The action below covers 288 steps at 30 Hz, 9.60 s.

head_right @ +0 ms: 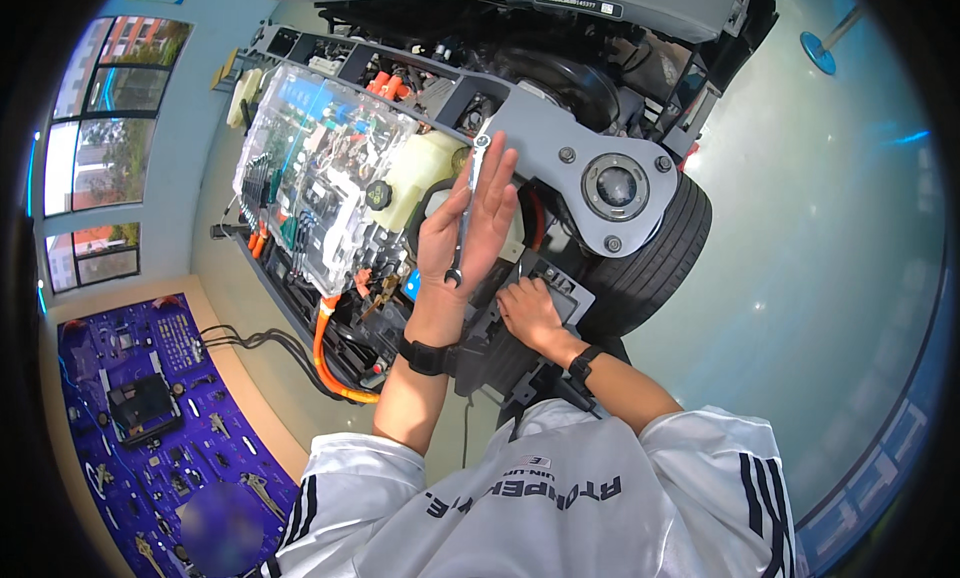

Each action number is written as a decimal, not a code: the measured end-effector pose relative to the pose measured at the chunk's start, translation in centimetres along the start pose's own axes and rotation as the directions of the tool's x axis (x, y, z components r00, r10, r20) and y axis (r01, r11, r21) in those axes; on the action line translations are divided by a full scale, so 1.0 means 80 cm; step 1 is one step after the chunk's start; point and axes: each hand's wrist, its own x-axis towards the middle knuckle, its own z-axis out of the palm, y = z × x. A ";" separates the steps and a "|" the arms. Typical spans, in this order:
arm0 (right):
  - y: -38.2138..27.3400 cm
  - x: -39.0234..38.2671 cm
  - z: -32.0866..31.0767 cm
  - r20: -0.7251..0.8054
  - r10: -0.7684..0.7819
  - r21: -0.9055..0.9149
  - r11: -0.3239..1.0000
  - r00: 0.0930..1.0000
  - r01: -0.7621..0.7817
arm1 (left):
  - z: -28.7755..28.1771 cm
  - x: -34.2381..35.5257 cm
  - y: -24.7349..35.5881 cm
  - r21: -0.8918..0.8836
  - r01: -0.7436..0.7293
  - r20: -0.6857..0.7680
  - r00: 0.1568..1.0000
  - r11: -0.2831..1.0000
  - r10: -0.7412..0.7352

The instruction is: Loosening and tightening bolts on the internal components of an electric vehicle using a wrench.

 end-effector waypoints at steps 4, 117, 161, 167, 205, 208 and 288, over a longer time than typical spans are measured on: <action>0.006 0.001 0.000 0.026 0.017 0.018 1.000 1.000 -0.017 | -0.011 0.026 -0.007 -0.010 0.026 -0.032 0.999 1.000 -0.027; 0.279 0.300 -0.469 -0.674 0.127 -0.356 0.808 0.727 -0.470 | -0.131 -0.381 -0.015 0.525 0.517 -0.804 0.563 0.676 0.194; 0.119 -0.088 -0.040 0.299 0.629 0.223 0.685 0.718 -0.693 | -0.302 -0.404 -0.028 0.713 0.472 -0.699 0.415 0.519 0.582; 0.112 -0.094 -0.036 0.260 0.638 0.325 0.649 0.725 -0.688 | -0.296 -0.397 -0.020 0.716 0.502 -0.695 0.451 0.485 0.559; 0.044 -0.081 -0.058 0.801 0.570 0.287 -0.099 0.182 -0.953 | -0.267 -0.385 -0.085 0.627 0.751 -0.530 0.217 0.207 0.820; 0.038 -0.085 -0.053 0.760 0.613 0.305 -0.043 0.216 -0.951 | -0.263 -0.387 -0.080 0.586 0.783 -0.581 0.229 0.207 0.781; -0.213 -0.069 0.038 0.439 0.535 -0.709 0.700 0.722 -0.088 | -0.349 -0.447 -0.075 -0.003 0.082 -0.617 0.784 0.997 -0.067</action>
